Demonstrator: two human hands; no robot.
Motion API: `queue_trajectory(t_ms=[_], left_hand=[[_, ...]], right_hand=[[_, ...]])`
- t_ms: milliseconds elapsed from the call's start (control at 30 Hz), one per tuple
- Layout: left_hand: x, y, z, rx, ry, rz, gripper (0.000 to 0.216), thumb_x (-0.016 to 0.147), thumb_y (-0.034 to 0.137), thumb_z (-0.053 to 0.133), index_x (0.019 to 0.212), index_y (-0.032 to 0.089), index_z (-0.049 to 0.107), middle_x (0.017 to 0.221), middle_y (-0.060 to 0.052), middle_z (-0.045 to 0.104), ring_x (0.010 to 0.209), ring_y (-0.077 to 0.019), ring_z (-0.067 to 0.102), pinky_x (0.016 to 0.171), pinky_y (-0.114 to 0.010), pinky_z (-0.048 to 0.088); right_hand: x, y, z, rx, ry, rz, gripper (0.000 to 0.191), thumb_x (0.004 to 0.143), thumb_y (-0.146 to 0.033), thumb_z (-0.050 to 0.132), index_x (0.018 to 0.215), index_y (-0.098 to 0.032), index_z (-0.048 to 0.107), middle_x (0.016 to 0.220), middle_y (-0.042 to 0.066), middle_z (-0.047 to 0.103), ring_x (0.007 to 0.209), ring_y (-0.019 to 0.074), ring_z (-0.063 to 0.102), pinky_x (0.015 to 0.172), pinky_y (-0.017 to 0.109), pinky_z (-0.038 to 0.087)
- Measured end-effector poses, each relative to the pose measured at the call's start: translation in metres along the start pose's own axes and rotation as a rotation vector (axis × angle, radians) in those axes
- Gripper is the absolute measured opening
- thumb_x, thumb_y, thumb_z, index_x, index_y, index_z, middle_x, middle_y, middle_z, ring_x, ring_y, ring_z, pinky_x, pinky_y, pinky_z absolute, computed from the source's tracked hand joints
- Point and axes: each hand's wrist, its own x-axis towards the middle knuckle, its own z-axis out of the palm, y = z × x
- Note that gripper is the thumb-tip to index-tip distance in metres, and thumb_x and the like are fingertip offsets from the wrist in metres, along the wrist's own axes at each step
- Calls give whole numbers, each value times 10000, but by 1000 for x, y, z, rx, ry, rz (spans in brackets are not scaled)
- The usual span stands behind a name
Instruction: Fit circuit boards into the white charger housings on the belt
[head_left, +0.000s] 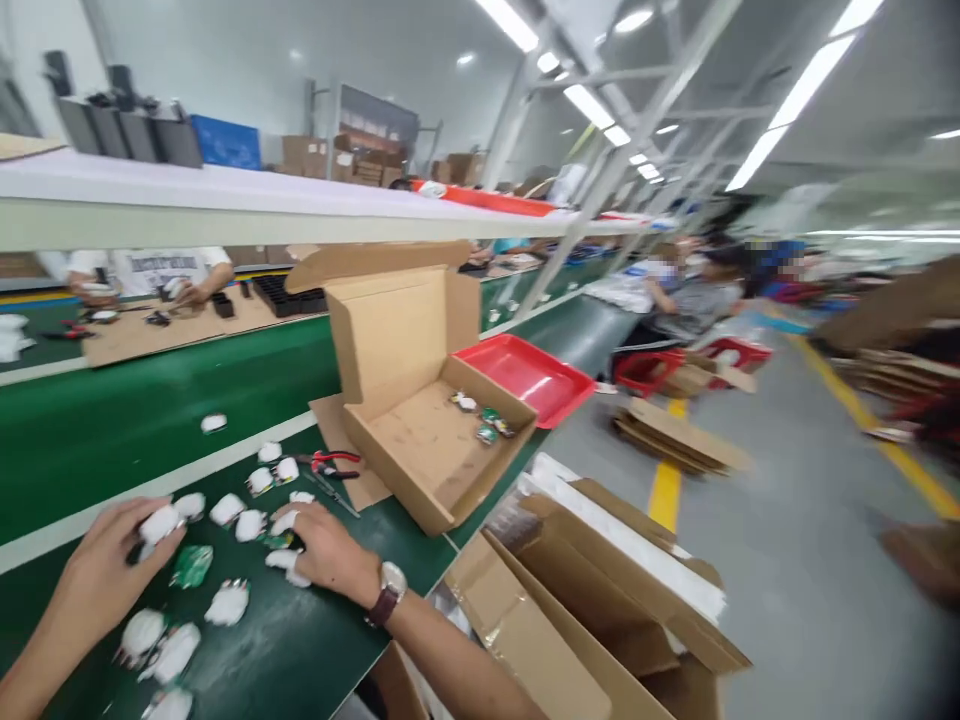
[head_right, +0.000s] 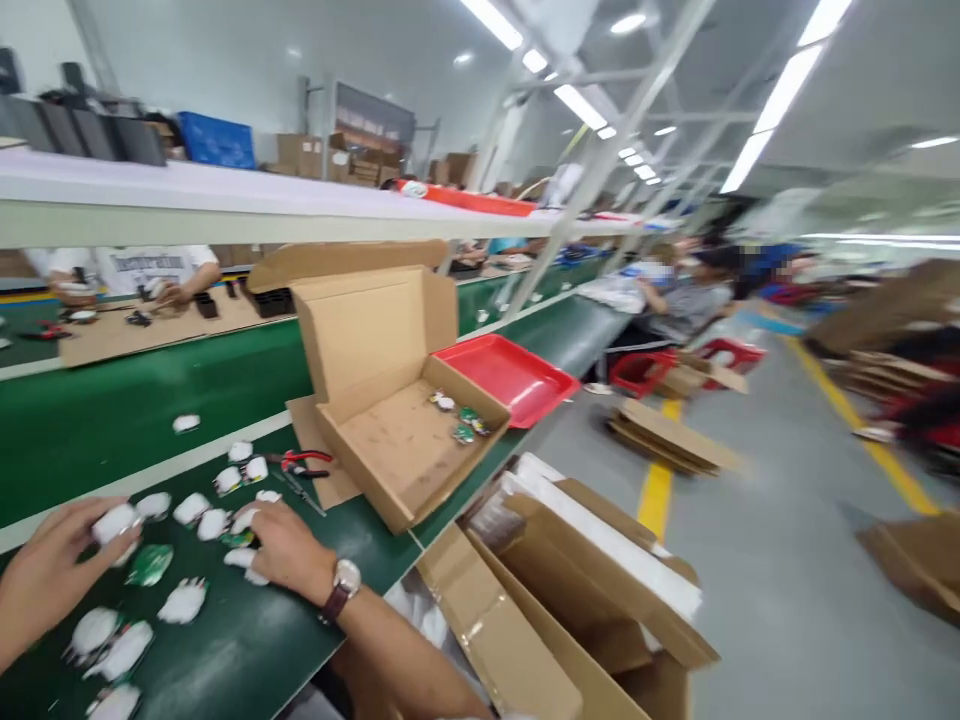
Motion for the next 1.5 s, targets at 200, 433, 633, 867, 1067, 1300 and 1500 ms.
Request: queue_trajectory(t_ms=[200, 433, 633, 867, 1067, 1300, 1500], left_hand=[[-11, -31, -27, 127, 68, -37, 560, 893, 683, 604, 1182, 218, 726, 1193, -111, 709, 998, -288, 710, 886, -408, 615], [-8, -33, -35, 171, -131, -8, 586, 964, 660, 578, 1285, 182, 686, 1197, -127, 740, 1199, -338, 643, 1078, -524, 504], [54, 4, -10, 152, -272, 179, 506, 1012, 508, 579, 1400, 184, 607, 1386, -151, 638, 1323, -328, 573, 1141, -519, 466], [141, 16, 75, 196, -436, 222, 622, 939, 409, 691, 1494, 169, 544, 1624, -217, 439, 1496, -433, 410, 1200, -593, 375], [196, 33, 128, 185, -424, 176, 539, 1012, 314, 570, 1533, 214, 477, 1658, -192, 380, 1532, -447, 304, 1163, -635, 347], [188, 49, 122, 100, -290, 166, 265, 933, 157, 603, 1192, 139, 653, 1150, -153, 633, 1182, -315, 579, 1064, -466, 476], [90, 58, 25, 11, -225, 202, 426, 916, 216, 633, 1338, 201, 573, 1210, -82, 634, 1105, -240, 627, 1002, -377, 533]], right_hand=[[-6, -13, -12, -142, -38, -58, 194, 952, -329, 749, 1073, -185, 704, 1391, 143, 653, 1329, 337, 558, 1145, 535, 443], [11, -52, 7, -151, -268, -256, 300, 922, -402, 777, 1111, -186, 688, 1338, 120, 658, 1246, 323, 558, 1084, 525, 466], [15, -61, 24, -267, -290, -332, 130, 913, -271, 732, 983, -171, 686, 1165, 135, 695, 1091, 300, 600, 1093, 530, 453], [-18, -49, -19, -120, -15, -170, 293, 1016, -256, 629, 1305, -216, 597, 1357, 131, 654, 1224, 297, 600, 1046, 507, 512], [-67, -36, -27, -117, 1, 54, 476, 988, -262, 678, 1436, -271, 517, 1404, 143, 611, 1235, 306, 626, 1061, 527, 548], [-63, -21, -5, -218, 42, 47, 388, 990, -142, 580, 1366, -235, 560, 1280, 142, 655, 1088, 308, 650, 919, 506, 596], [-49, -25, -26, -123, -32, 71, 165, 1024, -227, 532, 1159, -223, 627, 1095, 109, 708, 957, 278, 667, 895, 475, 567]])
